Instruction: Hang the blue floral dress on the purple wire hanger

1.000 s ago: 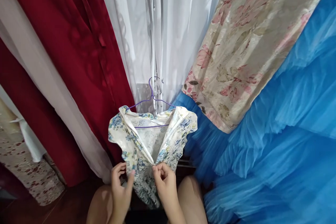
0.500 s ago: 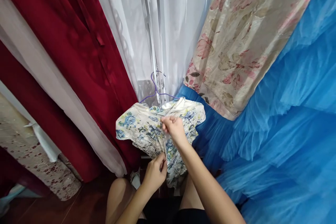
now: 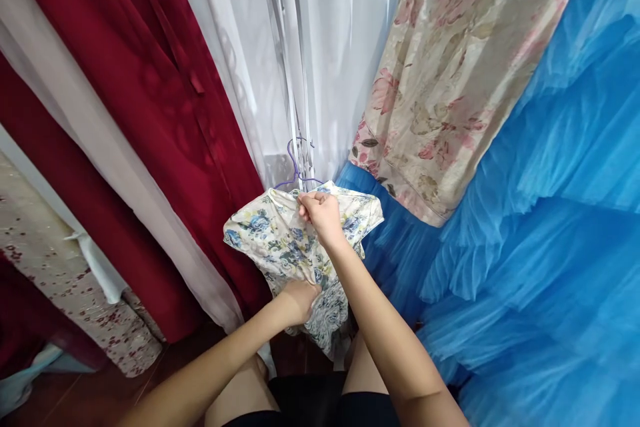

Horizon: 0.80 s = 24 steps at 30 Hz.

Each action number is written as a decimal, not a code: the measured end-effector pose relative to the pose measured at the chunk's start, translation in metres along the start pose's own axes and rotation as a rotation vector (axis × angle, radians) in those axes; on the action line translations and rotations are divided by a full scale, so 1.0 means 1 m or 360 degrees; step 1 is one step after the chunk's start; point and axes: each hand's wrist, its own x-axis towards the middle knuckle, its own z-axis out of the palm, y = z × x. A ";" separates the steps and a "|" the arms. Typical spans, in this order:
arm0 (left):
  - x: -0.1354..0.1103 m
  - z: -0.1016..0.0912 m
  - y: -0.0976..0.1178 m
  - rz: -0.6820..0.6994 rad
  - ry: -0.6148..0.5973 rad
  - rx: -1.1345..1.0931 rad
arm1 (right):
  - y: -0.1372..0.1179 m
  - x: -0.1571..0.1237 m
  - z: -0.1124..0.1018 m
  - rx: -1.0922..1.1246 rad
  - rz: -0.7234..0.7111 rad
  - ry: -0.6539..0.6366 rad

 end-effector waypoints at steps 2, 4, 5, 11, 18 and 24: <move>0.000 -0.009 -0.001 0.0056 -0.0002 -0.0044 | 0.001 -0.002 -0.003 -0.0048 0.0004 -0.0030; -0.003 -0.028 -0.004 0.0104 0.0079 -0.0104 | 0.004 -0.006 -0.006 -0.0104 0.0011 -0.0058; -0.005 -0.042 -0.007 0.0118 0.0216 -0.0174 | 0.006 -0.008 -0.008 -0.0132 0.0008 -0.0067; -0.001 -0.133 -0.013 0.0191 0.1537 -0.0625 | 0.002 -0.013 -0.011 -0.0278 -0.0093 -0.0108; -0.010 -0.185 -0.015 0.0325 0.1736 -0.0282 | 0.042 -0.009 -0.019 -0.0718 -0.0241 0.0064; -0.020 -0.207 -0.030 0.0479 0.1426 -0.0212 | 0.022 -0.014 -0.013 -0.0469 -0.0276 -0.0022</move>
